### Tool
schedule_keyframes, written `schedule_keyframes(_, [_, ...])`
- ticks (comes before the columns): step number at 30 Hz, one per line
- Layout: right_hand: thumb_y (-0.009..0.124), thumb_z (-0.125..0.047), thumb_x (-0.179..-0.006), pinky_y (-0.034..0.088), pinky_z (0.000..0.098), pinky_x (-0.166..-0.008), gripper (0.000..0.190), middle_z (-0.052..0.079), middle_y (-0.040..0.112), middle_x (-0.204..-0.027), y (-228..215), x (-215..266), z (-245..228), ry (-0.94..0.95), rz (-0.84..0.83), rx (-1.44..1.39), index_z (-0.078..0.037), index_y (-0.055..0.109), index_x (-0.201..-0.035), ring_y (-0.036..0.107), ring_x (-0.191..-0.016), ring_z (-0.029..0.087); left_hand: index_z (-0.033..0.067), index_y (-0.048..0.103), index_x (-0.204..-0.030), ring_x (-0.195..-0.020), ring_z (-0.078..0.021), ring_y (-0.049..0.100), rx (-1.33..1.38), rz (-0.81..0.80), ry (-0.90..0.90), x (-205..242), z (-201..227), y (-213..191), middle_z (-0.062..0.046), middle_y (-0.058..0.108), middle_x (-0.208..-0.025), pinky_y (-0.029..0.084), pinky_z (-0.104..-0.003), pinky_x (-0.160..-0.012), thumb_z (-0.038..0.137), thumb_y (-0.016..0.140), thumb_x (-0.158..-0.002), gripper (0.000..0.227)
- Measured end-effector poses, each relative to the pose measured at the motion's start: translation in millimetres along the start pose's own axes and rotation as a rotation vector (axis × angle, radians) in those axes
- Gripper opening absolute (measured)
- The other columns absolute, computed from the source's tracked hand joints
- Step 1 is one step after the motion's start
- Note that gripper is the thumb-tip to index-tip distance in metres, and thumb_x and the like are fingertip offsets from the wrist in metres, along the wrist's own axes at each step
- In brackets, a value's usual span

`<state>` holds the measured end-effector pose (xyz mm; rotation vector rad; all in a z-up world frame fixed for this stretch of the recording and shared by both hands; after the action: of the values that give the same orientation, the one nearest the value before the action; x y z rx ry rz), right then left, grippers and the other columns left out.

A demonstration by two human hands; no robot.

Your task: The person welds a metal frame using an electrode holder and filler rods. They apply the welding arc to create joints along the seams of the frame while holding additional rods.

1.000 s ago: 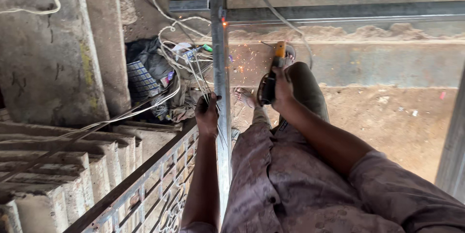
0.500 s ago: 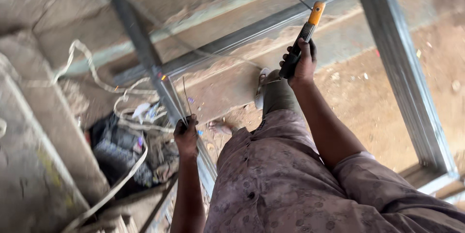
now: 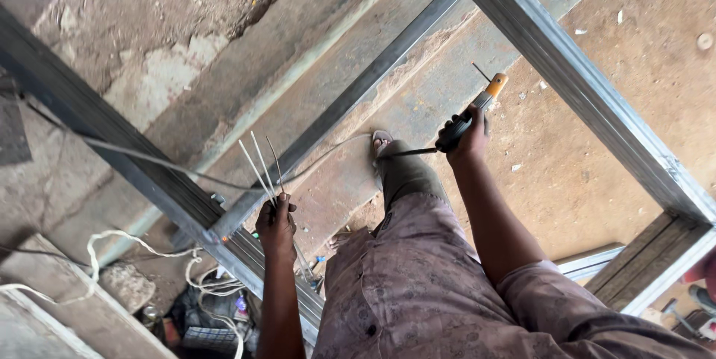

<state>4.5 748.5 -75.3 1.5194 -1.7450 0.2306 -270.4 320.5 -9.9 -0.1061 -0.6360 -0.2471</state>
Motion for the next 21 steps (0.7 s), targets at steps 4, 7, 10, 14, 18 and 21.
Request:
schedule_keyframes(4, [0.066, -0.024, -0.090, 0.056, 0.0415, -0.054, 0.047, 0.013, 0.060, -0.089, 17, -22, -26, 0.048, -0.019, 0.075, -0.009, 0.048, -0.130, 0.065, -0.072, 0.027, 0.0110, 0.064, -0.091, -0.047, -0.0012, 0.038, -0.042, -0.021, -0.044, -14, 44, 61, 0.001, 0.062, -0.072, 0.027, -0.022, -0.042, 0.029, 0.074, -0.095, 0.021])
schedule_keyframes(7, [0.064, -0.016, -0.087, 0.058, 0.0393, -0.055, 0.067, 0.013, 0.063, -0.094, 45, -25, -60, 0.004, -0.051, 0.211, -0.021, 0.040, -0.149, 0.066, -0.074, 0.025, 0.0119, 0.064, -0.090, -0.047, -0.0009, 0.037, -0.110, -0.083, -0.025, -17, 80, 103, 0.004, 0.059, -0.067, 0.027, -0.022, -0.042, 0.030, 0.072, -0.096, 0.020])
schedule_keyframes(10, [0.068, -0.012, -0.088, 0.061, 0.0368, -0.057, 0.078, 0.015, 0.068, -0.099, 64, -38, -92, -0.012, -0.048, 0.326, -0.025, 0.033, -0.157, 0.069, -0.077, 0.023, 0.0086, 0.061, -0.086, -0.047, -0.0013, 0.035, -0.185, -0.163, 0.025, -16, 110, 129, 0.006, 0.047, -0.061, 0.024, -0.022, -0.042, 0.031, 0.072, -0.100, 0.029])
schedule_keyframes(14, [0.067, -0.016, -0.093, 0.056, 0.0343, -0.049, 0.070, 0.016, 0.067, -0.092, 74, -51, -124, -0.043, -0.102, 0.386, -0.024, 0.038, -0.156, 0.066, -0.068, 0.022, 0.0095, 0.063, -0.085, -0.047, -0.0025, 0.037, -0.140, -0.157, 0.080, -15, 157, 158, 0.006, 0.047, -0.062, 0.027, -0.022, -0.042, 0.030, 0.073, -0.098, 0.027])
schedule_keyframes(18, [0.071, -0.023, -0.101, 0.056, 0.0333, -0.049, 0.065, 0.012, 0.067, -0.092, 69, -45, -159, -0.068, -0.128, 0.446, -0.019, 0.042, -0.158, 0.066, -0.067, 0.020, 0.0162, 0.067, -0.094, -0.057, -0.0012, 0.050, -0.036, 0.014, 0.131, 7, 232, 131, 0.007, 0.062, -0.073, 0.037, -0.019, -0.048, 0.031, 0.070, -0.095, 0.016])
schedule_keyframes(21, [0.075, -0.023, -0.095, 0.042, 0.0323, -0.037, 0.069, 0.008, 0.060, -0.074, 74, -30, -164, 0.016, -0.150, 0.610, -0.024, 0.042, -0.155, 0.055, -0.050, 0.019, 0.0122, 0.069, -0.101, -0.066, -0.0035, 0.055, -0.026, 0.168, 0.357, 30, 298, 64, 0.005, 0.062, -0.081, 0.040, -0.020, -0.056, 0.028, 0.074, -0.100, 0.017])
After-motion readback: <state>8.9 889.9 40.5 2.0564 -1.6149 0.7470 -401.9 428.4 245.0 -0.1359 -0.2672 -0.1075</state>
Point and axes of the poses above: each hand's wrist, its own x-axis away from the middle knuckle, its own y-axis out of the palm, z = x × y, the point moved 8 cm from there along -x, towards the middle knuckle
